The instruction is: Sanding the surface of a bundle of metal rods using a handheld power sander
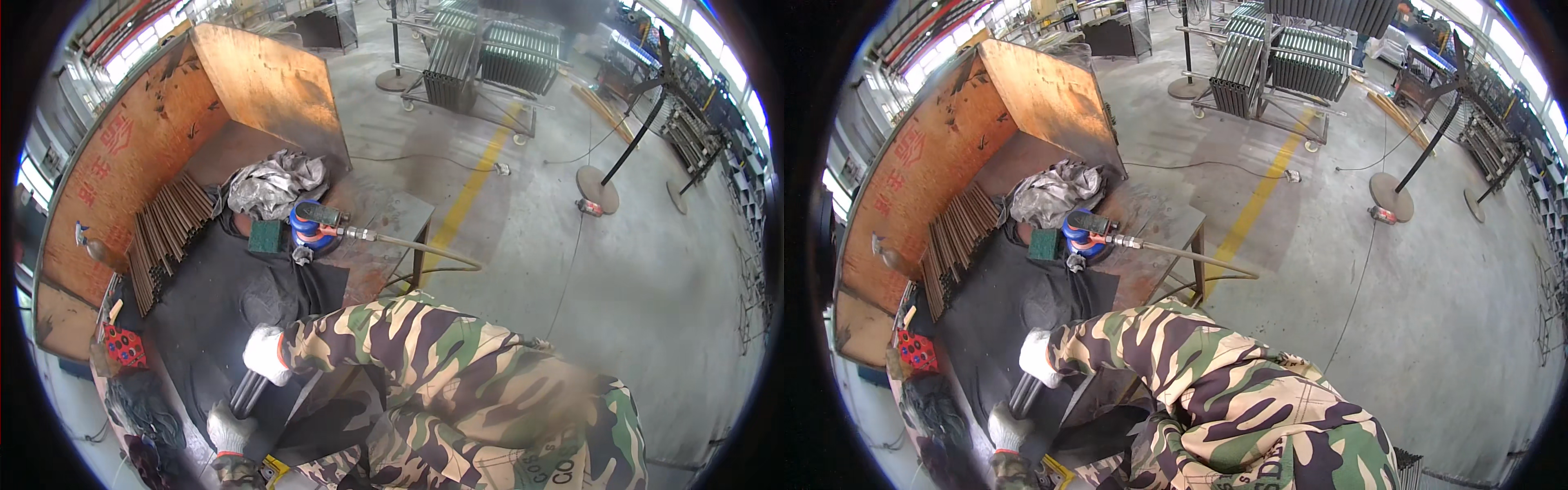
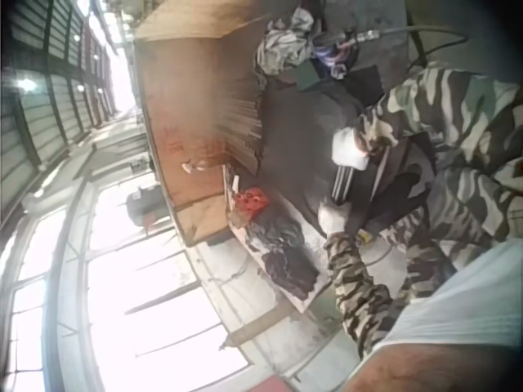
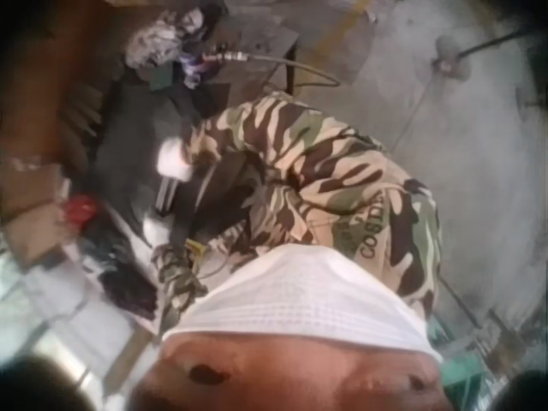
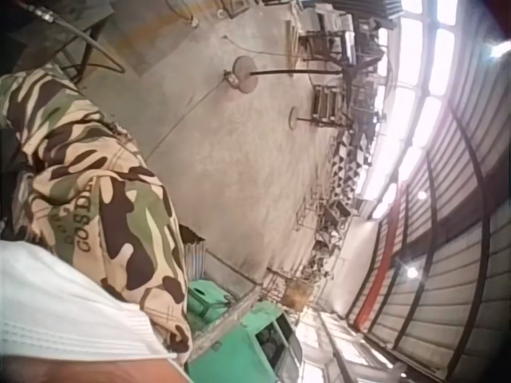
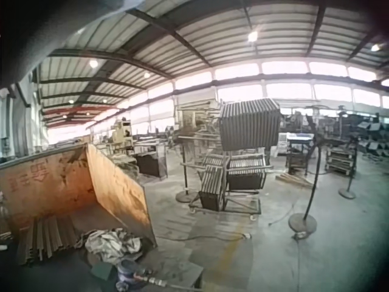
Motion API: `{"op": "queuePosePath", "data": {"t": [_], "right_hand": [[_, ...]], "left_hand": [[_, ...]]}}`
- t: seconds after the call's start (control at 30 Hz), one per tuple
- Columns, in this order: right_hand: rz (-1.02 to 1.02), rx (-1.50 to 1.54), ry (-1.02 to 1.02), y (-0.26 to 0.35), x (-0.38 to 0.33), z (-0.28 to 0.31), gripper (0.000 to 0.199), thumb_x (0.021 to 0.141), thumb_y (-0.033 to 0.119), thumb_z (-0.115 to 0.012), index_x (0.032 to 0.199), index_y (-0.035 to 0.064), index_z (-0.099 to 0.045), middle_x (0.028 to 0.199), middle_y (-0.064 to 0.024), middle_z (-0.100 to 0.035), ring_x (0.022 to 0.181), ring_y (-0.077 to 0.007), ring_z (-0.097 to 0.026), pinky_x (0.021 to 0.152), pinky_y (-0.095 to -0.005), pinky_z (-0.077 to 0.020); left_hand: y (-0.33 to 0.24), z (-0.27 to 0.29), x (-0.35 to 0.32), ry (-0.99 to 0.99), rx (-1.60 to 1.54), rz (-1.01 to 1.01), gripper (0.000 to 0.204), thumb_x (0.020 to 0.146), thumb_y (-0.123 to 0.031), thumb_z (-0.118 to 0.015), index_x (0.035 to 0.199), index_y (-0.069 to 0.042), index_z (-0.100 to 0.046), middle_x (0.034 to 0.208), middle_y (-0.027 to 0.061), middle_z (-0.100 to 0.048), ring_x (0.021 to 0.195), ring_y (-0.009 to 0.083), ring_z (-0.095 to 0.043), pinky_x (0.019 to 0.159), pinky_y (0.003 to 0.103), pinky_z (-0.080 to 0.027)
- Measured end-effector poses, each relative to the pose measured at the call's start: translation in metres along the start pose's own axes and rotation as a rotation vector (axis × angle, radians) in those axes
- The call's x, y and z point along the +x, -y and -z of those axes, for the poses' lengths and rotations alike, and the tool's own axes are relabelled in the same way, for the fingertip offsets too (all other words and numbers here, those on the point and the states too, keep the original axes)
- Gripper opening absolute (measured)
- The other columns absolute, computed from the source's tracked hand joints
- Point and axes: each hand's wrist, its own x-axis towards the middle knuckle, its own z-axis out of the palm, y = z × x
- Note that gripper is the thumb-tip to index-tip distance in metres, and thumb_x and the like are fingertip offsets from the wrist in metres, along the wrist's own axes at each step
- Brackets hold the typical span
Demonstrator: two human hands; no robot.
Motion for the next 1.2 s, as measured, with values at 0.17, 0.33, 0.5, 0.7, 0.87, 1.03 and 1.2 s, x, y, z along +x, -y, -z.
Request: {"op": "queuePosePath", "data": {"t": [0.17, 0.33, 0.5, 0.7, 0.87, 1.03, 1.2], "right_hand": [[0.122, -0.030, -0.400, -0.004, -0.009, -0.037, 0.025, 0.063, 0.019, -0.077, 0.084, 0.0053, -0.075, 0.074, -0.0131, -0.074, 0.073, -0.0333, -0.076, 0.068, -0.0474, -0.0593], [0.153, -0.053, -0.366, 0.032, -0.062, -0.007, 0.033, 0.067, 0.018, -0.079, 0.096, 0.0031, -0.072, 0.084, -0.0148, -0.075, 0.079, -0.0335, -0.075, 0.070, -0.0479, -0.0583], [0.225, 0.141, -0.191, 0.052, -0.103, 0.069, 0.037, 0.076, 0.015, -0.071, 0.109, -0.0010, -0.065, 0.087, -0.0185, -0.072, 0.083, -0.0394, -0.073, 0.074, -0.0505, -0.0587], [0.100, 0.520, -0.325, 0.037, -0.047, 0.068, 0.040, 0.078, 0.016, -0.074, 0.115, 0.0066, -0.064, 0.089, -0.0187, -0.075, 0.088, -0.0433, -0.074, 0.075, -0.0518, -0.0586], [0.129, 0.693, -0.772, 0.005, -0.015, 0.097, 0.035, 0.080, 0.018, -0.079, 0.109, 0.0045, -0.066, 0.080, -0.0109, -0.072, 0.078, -0.0263, -0.073, 0.072, -0.0413, -0.0579], [-0.100, 0.968, -0.724, -0.026, 0.019, 0.091, 0.025, 0.083, 0.014, -0.078, 0.104, 0.0041, -0.067, 0.084, -0.0073, -0.069, 0.081, -0.0142, -0.066, 0.077, -0.0337, -0.0550], [-0.216, 0.916, -0.798, -0.041, -0.004, 0.029, 0.018, 0.084, 0.008, -0.076, 0.100, 0.0028, -0.069, 0.084, -0.0040, -0.071, 0.078, -0.0125, -0.068, 0.076, -0.0319, -0.0548]], "left_hand": [[-0.007, -0.016, -0.020, -0.151, 0.100, 0.034, 0.034, 0.059, -0.016, -0.076, 0.089, -0.003, -0.067, 0.090, 0.0224, -0.069, 0.086, 0.0478, -0.069, 0.080, 0.055, -0.056], [-0.068, 0.040, -0.102, -0.255, 0.068, -0.161, 0.068, 0.064, -0.013, -0.068, 0.132, -0.006, -0.071, 0.083, 0.0209, -0.073, 0.070, 0.0416, -0.071, 0.066, 0.051, -0.059], [-0.091, 0.095, -0.121, -0.314, 0.368, -0.043, 0.043, 0.056, -0.021, -0.078, 0.097, -0.014, -0.068, 0.091, 0.0108, -0.068, 0.090, 0.0342, -0.066, 0.089, 0.048, -0.051], [-0.106, 0.186, -0.055, -0.643, 0.483, -0.430, 0.056, 0.071, -0.008, -0.077, 0.127, -0.005, -0.066, 0.118, 0.0200, -0.065, 0.113, 0.0458, -0.062, 0.102, 0.061, -0.049], [-0.105, 0.141, -0.048, -0.870, -0.050, -0.394, 0.064, 0.078, -0.019, -0.083, 0.136, -0.004, -0.060, 0.137, 0.0250, -0.059, 0.126, 0.0504, -0.057, 0.110, 0.061, -0.046], [-0.053, 0.030, -0.021, -0.541, -0.071, -0.079, 0.081, 0.085, -0.034, -0.082, 0.154, -0.005, -0.051, 0.158, 0.0297, -0.045, 0.150, 0.0524, -0.038, 0.126, 0.060, -0.029], [-0.046, -0.015, -0.079, -0.258, -0.119, -0.092, 0.088, 0.091, -0.045, -0.073, 0.156, 0.006, -0.044, 0.160, 0.0343, -0.041, 0.153, 0.0531, -0.032, 0.129, 0.061, -0.021]]}}
